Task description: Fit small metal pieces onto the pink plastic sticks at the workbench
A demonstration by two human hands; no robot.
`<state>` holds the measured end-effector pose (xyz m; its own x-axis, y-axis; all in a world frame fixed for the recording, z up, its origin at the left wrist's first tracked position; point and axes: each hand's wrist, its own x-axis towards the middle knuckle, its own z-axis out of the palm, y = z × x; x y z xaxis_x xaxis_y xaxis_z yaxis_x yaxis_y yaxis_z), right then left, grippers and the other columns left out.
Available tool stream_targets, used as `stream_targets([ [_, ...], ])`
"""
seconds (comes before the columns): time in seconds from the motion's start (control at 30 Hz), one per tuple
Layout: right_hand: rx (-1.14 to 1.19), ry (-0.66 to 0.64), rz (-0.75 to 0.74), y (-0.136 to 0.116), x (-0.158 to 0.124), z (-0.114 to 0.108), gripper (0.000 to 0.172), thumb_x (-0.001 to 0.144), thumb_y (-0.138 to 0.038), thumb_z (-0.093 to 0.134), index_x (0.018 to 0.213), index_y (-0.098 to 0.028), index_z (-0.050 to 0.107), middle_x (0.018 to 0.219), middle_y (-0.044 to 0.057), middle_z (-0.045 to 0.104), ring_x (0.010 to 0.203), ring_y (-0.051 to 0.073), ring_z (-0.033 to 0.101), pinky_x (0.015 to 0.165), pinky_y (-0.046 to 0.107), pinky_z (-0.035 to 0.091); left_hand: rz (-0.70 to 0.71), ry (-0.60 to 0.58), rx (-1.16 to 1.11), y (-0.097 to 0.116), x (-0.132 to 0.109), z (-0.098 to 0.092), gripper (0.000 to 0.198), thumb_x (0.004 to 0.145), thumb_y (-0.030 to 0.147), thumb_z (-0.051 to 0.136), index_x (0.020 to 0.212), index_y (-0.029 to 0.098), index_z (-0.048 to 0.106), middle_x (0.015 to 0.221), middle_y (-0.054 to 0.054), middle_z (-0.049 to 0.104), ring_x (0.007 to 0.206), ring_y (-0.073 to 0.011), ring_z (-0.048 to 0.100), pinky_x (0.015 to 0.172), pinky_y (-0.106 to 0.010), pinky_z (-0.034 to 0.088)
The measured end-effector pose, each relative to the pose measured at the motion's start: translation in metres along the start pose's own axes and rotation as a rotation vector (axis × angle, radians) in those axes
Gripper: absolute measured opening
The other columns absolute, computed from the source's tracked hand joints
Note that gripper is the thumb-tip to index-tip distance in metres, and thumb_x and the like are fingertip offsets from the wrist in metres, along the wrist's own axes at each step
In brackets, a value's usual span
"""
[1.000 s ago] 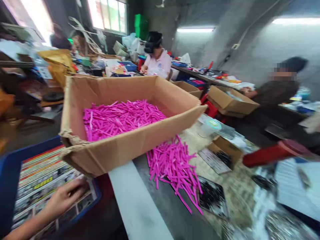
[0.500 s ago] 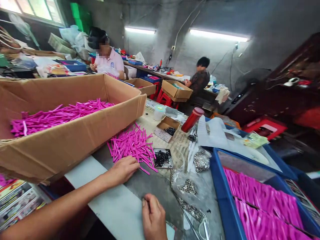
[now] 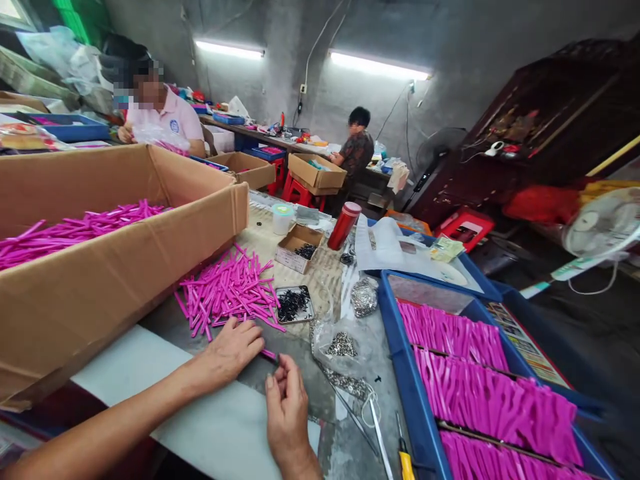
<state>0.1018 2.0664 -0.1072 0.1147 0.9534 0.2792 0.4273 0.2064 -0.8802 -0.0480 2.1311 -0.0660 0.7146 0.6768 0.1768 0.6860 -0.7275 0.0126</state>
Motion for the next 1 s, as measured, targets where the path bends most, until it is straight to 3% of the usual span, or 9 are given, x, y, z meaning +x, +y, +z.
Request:
stream_targets([
  [0.07, 0.025, 0.025, 0.012, 0.0, 0.002, -0.001, 0.027, 0.079, -0.03, 0.043, 0.101, -0.015, 0.05, 0.077, 0.005, 0.059, 0.066, 0.015, 0.056, 0.058, 0.023, 0.046, 0.004, -0.008, -0.07, 0.01, -0.005, 0.0, 0.013, 0.083, 0.013, 0.038, 0.077, 0.017, 0.049, 0.073, -0.003, 0.053, 0.073, -0.0184, 0.044, 0.069, -0.034, 0.029],
  [0.17, 0.03, -0.012, 0.015, 0.0, 0.003, -0.005, 0.02, 0.08, -0.031, 0.042, 0.084, -0.017, 0.056, 0.074, 0.004, 0.06, 0.068, 0.015, 0.055, 0.061, 0.023, 0.044, -0.052, -0.004, -0.285, 0.021, -0.008, 0.001, 0.014, 0.081, 0.013, 0.039, 0.078, 0.017, 0.052, 0.07, -0.002, 0.054, 0.068, -0.0159, 0.047, 0.066, -0.029, 0.032],
  [0.37, 0.323, 0.025, 0.303, 0.004, 0.003, -0.01, 0.025, 0.075, -0.04, 0.049, 0.078, -0.017, 0.054, 0.055, -0.002, 0.047, 0.047, 0.01, 0.042, 0.041, 0.019, 0.033, -0.402, 0.021, -1.177, 0.023, 0.0, -0.004, 0.012, 0.067, 0.014, 0.055, 0.077, 0.016, 0.059, 0.065, 0.001, 0.058, 0.061, -0.0124, 0.052, 0.056, -0.021, 0.038],
  [0.47, 0.515, 0.075, 0.427, 0.003, 0.008, -0.011, 0.029, 0.068, -0.045, 0.055, 0.075, -0.016, 0.052, 0.051, -0.005, 0.042, 0.039, 0.007, 0.033, 0.035, 0.018, 0.024, -0.537, 0.036, -1.656, 0.02, 0.004, -0.002, 0.027, 0.056, 0.016, 0.065, 0.082, 0.014, 0.058, 0.069, -0.002, 0.061, 0.06, -0.0118, 0.054, 0.056, -0.022, 0.041],
  [0.57, 0.619, 0.118, 0.464, -0.002, 0.014, -0.011, 0.029, 0.067, -0.044, 0.057, 0.073, -0.016, 0.05, 0.05, -0.005, 0.044, 0.038, 0.005, 0.031, 0.036, 0.017, 0.022, -0.619, 0.099, -1.923, 0.024, 0.009, 0.003, 0.036, 0.048, 0.017, 0.073, 0.081, 0.013, 0.058, 0.074, -0.003, 0.063, 0.064, -0.013, 0.057, 0.061, -0.024, 0.045],
  [0.7, 0.665, 0.115, 0.459, -0.004, 0.017, -0.007, 0.029, 0.068, -0.044, 0.055, 0.071, -0.017, 0.049, 0.05, -0.005, 0.044, 0.037, 0.005, 0.03, 0.036, 0.017, 0.022, -0.707, 0.278, -2.091, 0.036, 0.02, 0.009, 0.03, 0.05, 0.024, 0.074, 0.074, 0.012, 0.06, 0.07, -0.003, 0.063, 0.056, -0.0111, 0.055, 0.054, -0.022, 0.043],
  [0.77, 0.602, 0.045, 0.451, -0.002, 0.018, -0.007, 0.029, 0.069, -0.045, 0.052, 0.071, -0.017, 0.049, 0.051, -0.005, 0.046, 0.036, 0.005, 0.031, 0.035, 0.018, 0.022, -0.742, 0.332, -2.088, 0.039, 0.025, 0.011, 0.026, 0.054, 0.027, 0.072, 0.072, 0.011, 0.061, 0.064, -0.002, 0.061, 0.051, -0.0085, 0.051, 0.049, -0.019, 0.039],
  [0.9, 0.186, -0.098, 0.303, 0.0, 0.035, -0.025, 0.026, 0.075, -0.04, 0.047, 0.082, -0.016, 0.054, 0.061, 0.0, 0.055, 0.041, 0.009, 0.042, 0.04, 0.021, 0.032, -0.784, 0.429, -1.969, 0.032, 0.03, 0.017, 0.022, 0.057, 0.027, 0.069, 0.071, 0.012, 0.061, 0.06, 0.0, 0.059, 0.048, -0.0065, 0.047, 0.047, -0.017, 0.036],
  [1.0, -0.143, -0.023, 0.065, -0.007, 0.066, -0.049, 0.021, 0.077, -0.032, 0.045, 0.084, -0.016, 0.057, 0.072, 0.004, 0.06, 0.061, 0.015, 0.053, 0.056, 0.025, 0.04, -0.779, 0.451, -1.927, 0.026, 0.029, 0.022, 0.018, 0.06, 0.026, 0.067, 0.069, 0.012, 0.06, 0.058, 0.001, 0.058, 0.05, -0.0076, 0.048, 0.049, -0.018, 0.038],
])
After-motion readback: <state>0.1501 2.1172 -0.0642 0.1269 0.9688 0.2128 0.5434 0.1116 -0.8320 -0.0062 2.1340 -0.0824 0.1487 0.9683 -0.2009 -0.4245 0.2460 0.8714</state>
